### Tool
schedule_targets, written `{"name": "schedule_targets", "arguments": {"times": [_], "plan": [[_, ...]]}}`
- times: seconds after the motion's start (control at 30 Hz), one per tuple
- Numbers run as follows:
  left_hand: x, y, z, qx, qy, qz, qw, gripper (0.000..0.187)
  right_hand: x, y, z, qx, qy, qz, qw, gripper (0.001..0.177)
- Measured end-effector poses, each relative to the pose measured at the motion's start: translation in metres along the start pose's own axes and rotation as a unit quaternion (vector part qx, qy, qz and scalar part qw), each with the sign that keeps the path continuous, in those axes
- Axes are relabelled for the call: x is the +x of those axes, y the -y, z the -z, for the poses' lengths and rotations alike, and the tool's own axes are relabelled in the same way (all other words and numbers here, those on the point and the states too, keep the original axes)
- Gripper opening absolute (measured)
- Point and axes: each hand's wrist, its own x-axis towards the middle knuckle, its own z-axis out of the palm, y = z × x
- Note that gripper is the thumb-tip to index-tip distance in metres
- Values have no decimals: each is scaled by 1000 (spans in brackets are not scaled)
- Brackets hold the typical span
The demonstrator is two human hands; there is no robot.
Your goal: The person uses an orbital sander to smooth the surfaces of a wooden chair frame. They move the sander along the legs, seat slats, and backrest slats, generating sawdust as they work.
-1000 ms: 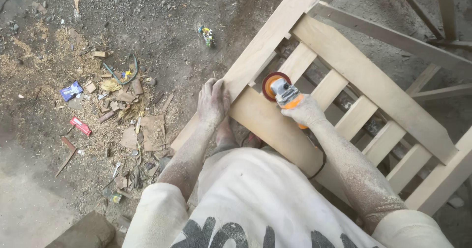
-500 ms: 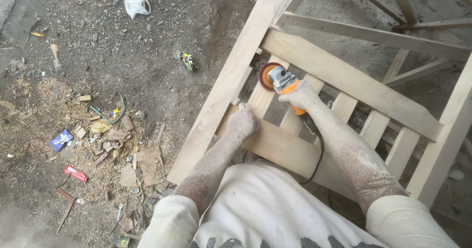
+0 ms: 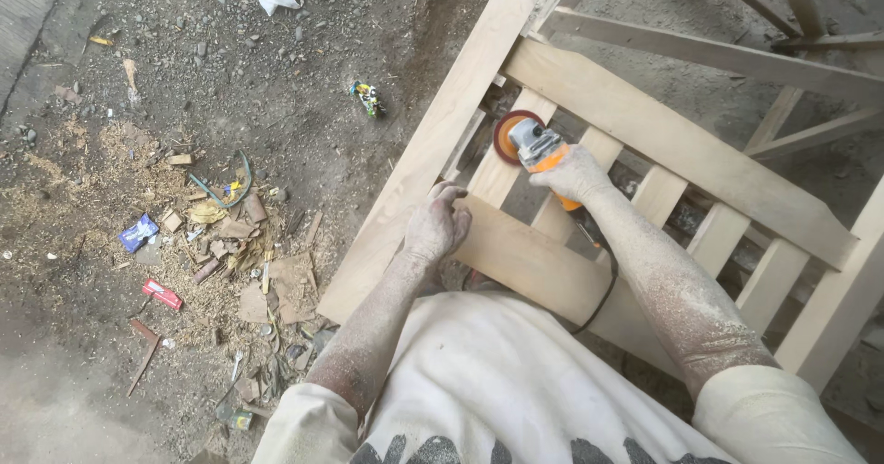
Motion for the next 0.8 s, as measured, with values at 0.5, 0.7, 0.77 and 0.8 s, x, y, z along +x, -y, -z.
{"name": "schedule_targets", "arguments": {"times": [0.5,0.7,0.77,0.8], "plan": [[-28,53,87,88,4,195,977,46,16,16,21,-76,10,-18,997,54],[-25,47,100,83,25,219,972,47,16,21,39,-4,2,-49,999,52],[-23,50,103,80,25,212,974,47,12,19,42,-24,4,-25,999,47],[-23,52,101,77,31,212,974,48,9,16,42,18,0,-45,999,47]]}}
